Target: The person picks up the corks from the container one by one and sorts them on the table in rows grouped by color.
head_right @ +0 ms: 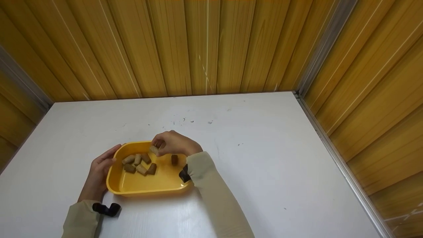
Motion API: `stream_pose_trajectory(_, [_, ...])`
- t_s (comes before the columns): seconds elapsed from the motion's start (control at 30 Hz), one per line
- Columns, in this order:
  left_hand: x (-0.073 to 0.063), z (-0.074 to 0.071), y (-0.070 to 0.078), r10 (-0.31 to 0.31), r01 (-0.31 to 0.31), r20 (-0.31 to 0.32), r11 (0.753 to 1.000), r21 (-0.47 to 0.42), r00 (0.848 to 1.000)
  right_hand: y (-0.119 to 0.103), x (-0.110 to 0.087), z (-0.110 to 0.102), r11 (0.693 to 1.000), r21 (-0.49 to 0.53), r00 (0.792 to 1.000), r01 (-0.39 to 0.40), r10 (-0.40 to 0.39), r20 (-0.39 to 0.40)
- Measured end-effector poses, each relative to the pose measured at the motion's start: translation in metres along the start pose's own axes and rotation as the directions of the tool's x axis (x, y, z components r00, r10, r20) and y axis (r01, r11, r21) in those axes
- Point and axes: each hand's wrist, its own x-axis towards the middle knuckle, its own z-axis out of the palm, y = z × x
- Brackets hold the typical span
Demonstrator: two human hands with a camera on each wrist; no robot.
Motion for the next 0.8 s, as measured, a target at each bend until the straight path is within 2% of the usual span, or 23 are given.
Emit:
stream_pose_trajectory(0.3, [0.000, 0.000, 0.001, -0.002, 0.002, -0.008, 1.000, -0.003, 1.000, 0.005, -0.017, -0.016, 0.999, 0.048, 0.997, -0.002, 0.005, -0.082])
stream_pose_trajectory(0.47, [0.000, 0.000, 0.001, -0.004, 0.004, -0.006, 1.000, 0.008, 1.000, 0.011, -0.031, -0.020, 0.999, 0.035, 0.986, 0.010, -0.004, -0.164])
stream_pose_trajectory(0.67, [0.000, 0.000, 0.000, -0.016, 0.016, 0.002, 1.000, 0.013, 1.000, 0.021, -0.047, -0.022, 0.998, 0.057, 0.964, -0.036, 0.050, -0.262])
stream_pose_trajectory(0.8, [0.001, 0.000, 0.001, -0.013, 0.013, -0.002, 1.000, 0.017, 1.000, 0.029, -0.057, -0.022, 0.993, 0.105, 0.935, -0.057, 0.090, -0.344])
